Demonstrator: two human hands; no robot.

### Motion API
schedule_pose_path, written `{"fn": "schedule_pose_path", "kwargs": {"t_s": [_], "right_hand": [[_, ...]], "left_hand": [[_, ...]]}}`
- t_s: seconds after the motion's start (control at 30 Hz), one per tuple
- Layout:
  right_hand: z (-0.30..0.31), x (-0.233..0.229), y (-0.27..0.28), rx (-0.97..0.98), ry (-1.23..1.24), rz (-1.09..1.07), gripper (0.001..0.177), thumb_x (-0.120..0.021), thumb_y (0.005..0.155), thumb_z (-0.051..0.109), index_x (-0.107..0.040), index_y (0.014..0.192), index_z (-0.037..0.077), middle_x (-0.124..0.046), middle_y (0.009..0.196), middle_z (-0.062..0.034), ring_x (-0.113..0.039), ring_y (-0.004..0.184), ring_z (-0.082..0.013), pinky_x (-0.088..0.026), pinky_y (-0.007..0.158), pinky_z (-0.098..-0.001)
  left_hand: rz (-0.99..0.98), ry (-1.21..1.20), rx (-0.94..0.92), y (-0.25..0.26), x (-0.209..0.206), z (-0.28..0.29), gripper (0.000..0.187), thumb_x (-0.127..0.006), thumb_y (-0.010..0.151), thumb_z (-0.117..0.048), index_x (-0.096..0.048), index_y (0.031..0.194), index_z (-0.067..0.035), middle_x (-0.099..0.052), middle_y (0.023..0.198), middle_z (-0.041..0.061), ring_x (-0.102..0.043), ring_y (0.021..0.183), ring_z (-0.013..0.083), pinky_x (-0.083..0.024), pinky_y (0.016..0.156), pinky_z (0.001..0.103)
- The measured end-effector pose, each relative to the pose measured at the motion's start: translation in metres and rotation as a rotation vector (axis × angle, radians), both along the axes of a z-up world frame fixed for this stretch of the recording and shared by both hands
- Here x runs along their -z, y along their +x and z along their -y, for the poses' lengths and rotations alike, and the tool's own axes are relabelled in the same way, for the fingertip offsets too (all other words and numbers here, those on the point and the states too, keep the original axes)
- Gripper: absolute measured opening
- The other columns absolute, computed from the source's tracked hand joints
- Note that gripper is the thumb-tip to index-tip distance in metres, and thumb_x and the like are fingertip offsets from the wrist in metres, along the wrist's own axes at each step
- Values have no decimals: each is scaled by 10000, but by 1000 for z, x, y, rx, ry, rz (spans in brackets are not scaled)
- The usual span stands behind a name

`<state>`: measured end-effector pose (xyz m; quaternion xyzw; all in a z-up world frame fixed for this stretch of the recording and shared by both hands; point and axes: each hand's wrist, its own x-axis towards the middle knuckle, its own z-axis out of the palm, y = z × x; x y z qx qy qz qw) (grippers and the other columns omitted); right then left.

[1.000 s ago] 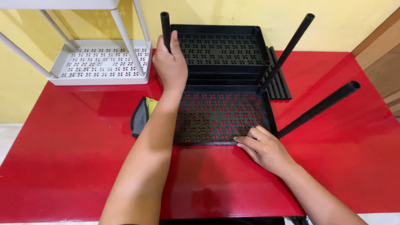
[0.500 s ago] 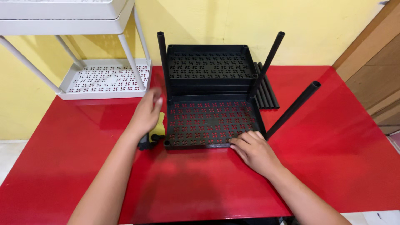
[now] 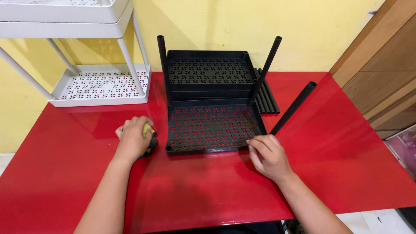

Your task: The person wipes black plastic legs and trays with a yellow cloth, then inserts the legs into the corners of a black perforated tray to assemble a small table-like structure. The person handles each leg individually and wipes the tray surface before and after inserting the legs.

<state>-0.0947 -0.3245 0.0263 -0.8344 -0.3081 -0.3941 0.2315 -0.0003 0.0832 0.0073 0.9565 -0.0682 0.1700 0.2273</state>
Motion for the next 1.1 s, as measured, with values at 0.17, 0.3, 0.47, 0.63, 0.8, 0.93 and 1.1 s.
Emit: {"fn": "schedule_pose_path", "kwargs": {"t_s": [0.17,0.3,0.47,0.63,0.8,0.93,1.1], "right_hand": [[18,15,3,92,141,142,296,-764,802,-38,-542,985,31,-608,942,-130,-597,854,-316,-498,736,-413],[33,28,9,172,263,171,277,-691,838,-51,-472,984,37,-540,943,-141,-553,847,-309,-467,740,-398],[53,38,23,266,509,56,177,-516,888,-70,-459,1017,36,-492,1006,-122,-499,819,-221,-454,757,-329],[63,48,43,318,616,-191,246,-537,871,-70,-514,1101,15,-520,1010,-94,-542,822,-176,-476,748,-307],[62,55,50,381,593,-367,280,-585,871,-72,-544,1132,22,-543,1107,-112,-595,832,-195,-500,719,-323],[75,46,60,435,519,-469,313,-638,880,-43,-554,1175,20,-549,1185,-137,-664,890,-234,-537,745,-348],[100,40,86,483,322,-504,461,-659,879,44,-566,1330,69,-563,1274,-191,-689,962,-354,-571,823,-426]], "left_hand": [[282,-186,41,-3,-3,-7,197,-623,934,-82,-592,1128,-55,-611,1096,190,-584,1079,411,-459,901,527],[385,-408,50,-7,-14,-2,156,-571,1043,-86,-531,1146,24,-589,1114,238,-597,1030,424,-472,899,490],[480,-473,105,-14,-30,19,187,-551,1076,-111,-504,1185,33,-576,1126,235,-601,1059,404,-471,949,469],[409,-485,238,-18,-44,52,203,-527,1098,-134,-485,1219,23,-576,1159,230,-602,1096,383,-471,987,439],[325,-571,272,-18,-54,87,218,-518,1106,-179,-476,1226,-2,-586,1155,211,-605,1105,344,-467,989,419],[124,-788,247,-6,-54,112,230,-506,1087,-247,-479,1223,-64,-612,1106,159,-623,1066,301,-486,959,391],[244,-614,237,-5,-35,124,215,-582,1036,-189,-556,1219,-79,-634,1123,177,-593,1092,336,-466,969,408]]}}
